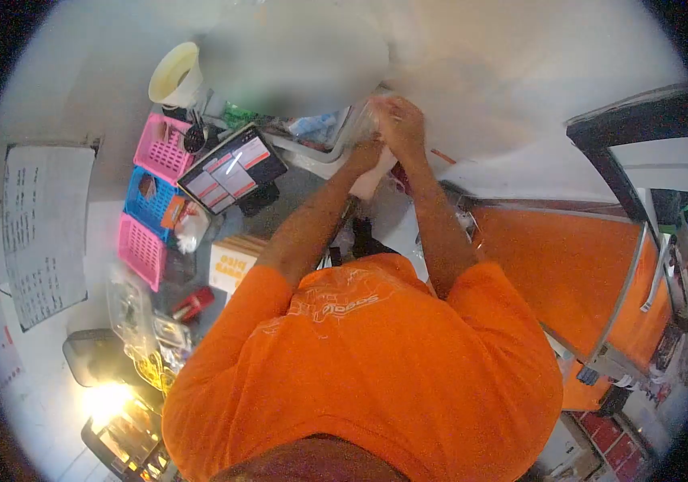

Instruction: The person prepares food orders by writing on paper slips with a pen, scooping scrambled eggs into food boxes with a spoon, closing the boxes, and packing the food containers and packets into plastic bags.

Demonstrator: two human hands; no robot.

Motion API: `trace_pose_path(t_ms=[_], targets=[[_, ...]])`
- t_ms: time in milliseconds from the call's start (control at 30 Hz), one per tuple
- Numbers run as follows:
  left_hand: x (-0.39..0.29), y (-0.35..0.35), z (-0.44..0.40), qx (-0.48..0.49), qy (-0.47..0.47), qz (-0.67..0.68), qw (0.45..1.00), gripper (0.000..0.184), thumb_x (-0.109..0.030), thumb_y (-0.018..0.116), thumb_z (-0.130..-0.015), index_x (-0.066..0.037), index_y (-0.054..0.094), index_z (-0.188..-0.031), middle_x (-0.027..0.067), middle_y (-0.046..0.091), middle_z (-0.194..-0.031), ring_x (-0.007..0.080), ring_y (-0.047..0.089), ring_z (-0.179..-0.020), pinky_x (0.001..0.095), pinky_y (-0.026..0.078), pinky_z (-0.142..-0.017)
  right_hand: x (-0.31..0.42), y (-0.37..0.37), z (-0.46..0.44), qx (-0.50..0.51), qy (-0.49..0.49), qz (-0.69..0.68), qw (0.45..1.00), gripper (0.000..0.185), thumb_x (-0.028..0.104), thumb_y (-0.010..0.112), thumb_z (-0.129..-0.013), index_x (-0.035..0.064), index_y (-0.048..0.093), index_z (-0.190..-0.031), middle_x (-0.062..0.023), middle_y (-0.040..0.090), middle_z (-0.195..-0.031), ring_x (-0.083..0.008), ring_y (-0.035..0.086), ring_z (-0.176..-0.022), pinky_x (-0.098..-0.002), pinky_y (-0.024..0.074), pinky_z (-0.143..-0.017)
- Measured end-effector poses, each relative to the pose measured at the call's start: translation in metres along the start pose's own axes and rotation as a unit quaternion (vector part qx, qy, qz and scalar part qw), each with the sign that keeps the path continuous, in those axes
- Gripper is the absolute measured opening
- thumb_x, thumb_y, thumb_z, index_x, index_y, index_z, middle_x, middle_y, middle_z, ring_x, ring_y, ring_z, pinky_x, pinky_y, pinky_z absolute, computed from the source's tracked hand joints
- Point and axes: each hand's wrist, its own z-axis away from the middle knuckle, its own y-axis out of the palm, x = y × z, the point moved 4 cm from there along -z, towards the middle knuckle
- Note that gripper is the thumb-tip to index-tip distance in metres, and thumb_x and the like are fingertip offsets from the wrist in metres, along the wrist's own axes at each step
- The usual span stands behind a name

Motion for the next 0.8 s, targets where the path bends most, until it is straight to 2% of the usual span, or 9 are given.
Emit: trace_pose_path(t_ms=[33, 100, 200, 300, 467, 500, 600, 700, 800], targets=[[0.004, -0.009, -0.004, 0.009, 0.008, -0.007, 1.0, 0.029, -0.017, 0.051, -0.09, -0.004, 0.061, -0.113, 0.0242, 0.063, -0.115, 0.0401, 0.064, -0.098, 0.0484, 0.051, -0.082, -0.034, -0.017, 0.005, -0.103, 0.028, -0.101, 0.989, 0.021, 0.021, 0.057, -0.092, 0.0036, 0.065, -0.101, -0.0016, 0.057, -0.064, -0.0089, 0.05, -0.047, -0.0242, 0.0382, -0.042], [0.006, -0.025, -0.003, 0.027, 0.013, -0.019, 0.999, 0.035, -0.008, 0.048, -0.088, -0.001, 0.057, -0.122, 0.0251, 0.06, -0.122, 0.0401, 0.062, -0.105, 0.0485, 0.05, -0.089, -0.116, -0.049, 0.02, -0.147, 0.18, -0.222, 0.947, 0.019, 0.016, 0.061, -0.088, 0.0028, 0.064, -0.101, -0.0079, 0.063, -0.078, -0.019, 0.059, -0.06, -0.0292, 0.0498, -0.051], [0.011, -0.017, 0.003, 0.013, 0.096, -0.062, 0.993, 0.035, -0.012, 0.047, -0.09, -0.006, 0.058, -0.123, 0.0242, 0.062, -0.119, 0.0398, 0.064, -0.101, 0.0497, 0.05, -0.088, -0.225, -0.01, 0.032, -0.039, 0.382, -0.235, 0.893, 0.03, 0.024, 0.054, -0.092, 0.0043, 0.058, -0.115, -0.0082, 0.064, -0.097, -0.0196, 0.062, -0.074, -0.0372, 0.0543, -0.062], [0.05, 0.052, -0.022, 0.062, 0.03, 0.179, 0.981, 0.029, -0.021, 0.044, -0.094, -0.004, 0.062, -0.108, 0.0291, 0.063, -0.105, 0.0433, 0.063, -0.098, 0.0506, 0.051, -0.085, -0.254, 0.011, 0.017, -0.092, 0.395, -0.038, 0.913, 0.033, 0.03, 0.055, -0.092, 0.0045, 0.058, -0.112, -0.009, 0.061, -0.116, -0.024, 0.063, -0.091, -0.0427, 0.0549, -0.079], [0.001, -0.038, 0.014, 0.075, 0.038, -0.003, 0.996, 0.032, -0.023, 0.046, -0.094, -0.01, 0.062, -0.117, 0.0228, 0.064, -0.111, 0.0401, 0.062, -0.103, 0.0495, 0.049, -0.09, -0.363, -0.017, -0.005, -0.004, 0.25, 0.296, 0.922, 0.044, 0.031, 0.062, -0.085, -0.003, 0.059, -0.112, -0.0194, 0.063, -0.106, -0.0368, 0.062, -0.087, -0.0485, 0.0496, -0.085], [-0.001, -0.042, 0.015, 0.051, 0.023, 0.022, 0.998, 0.032, -0.023, 0.046, -0.093, -0.012, 0.063, -0.119, 0.0214, 0.064, -0.114, 0.0391, 0.063, -0.104, 0.049, 0.049, -0.09, -0.366, -0.022, -0.01, 0.012, 0.214, 0.362, 0.907, 0.046, 0.031, 0.063, -0.083, -0.0045, 0.059, -0.112, -0.0215, 0.063, -0.104, -0.0394, 0.062, -0.086, -0.0496, 0.0486, -0.087], [-0.006, -0.052, 0.024, -0.065, -0.032, 0.166, 0.983, 0.033, -0.023, 0.045, -0.093, -0.013, 0.064, -0.119, 0.0191, 0.064, -0.118, 0.0371, 0.064, -0.103, 0.0479, 0.049, -0.09, -0.325, -0.036, -0.015, -0.003, 0.204, 0.182, 0.962, 0.041, 0.029, 0.065, -0.084, -0.0026, 0.059, -0.109, -0.0154, 0.063, -0.101, -0.0331, 0.062, -0.088, -0.0456, 0.0491, -0.081], [0.036, 0.019, -0.007, 0.029, 0.062, 0.031, 0.997, 0.039, -0.017, 0.042, -0.095, -0.004, 0.055, -0.13, 0.0251, 0.052, -0.134, 0.0395, 0.05, -0.124, 0.0443, 0.039, -0.106, -0.244, -0.051, -0.011, -0.016, 0.19, -0.009, 0.982, 0.035, 0.026, 0.066, -0.084, -0.0007, 0.059, -0.106, -0.0094, 0.063, -0.098, -0.0269, 0.061, -0.091, -0.0416, 0.0497, -0.075], [0.006, -0.043, 0.009, 0.08, 0.024, 0.094, 0.992, 0.04, -0.027, 0.038, -0.1, -0.005, 0.06, -0.125, 0.0203, 0.059, -0.126, 0.0332, 0.058, -0.116, 0.0411, 0.044, -0.1, -0.126, -0.068, 0.011, -0.112, 0.129, -0.277, 0.945, 0.013, 0.016, 0.064, -0.086, 0.0064, 0.059, -0.095, -0.0036, 0.061, -0.092, -0.0183, 0.06, -0.084, -0.0371, 0.0502, -0.071]])
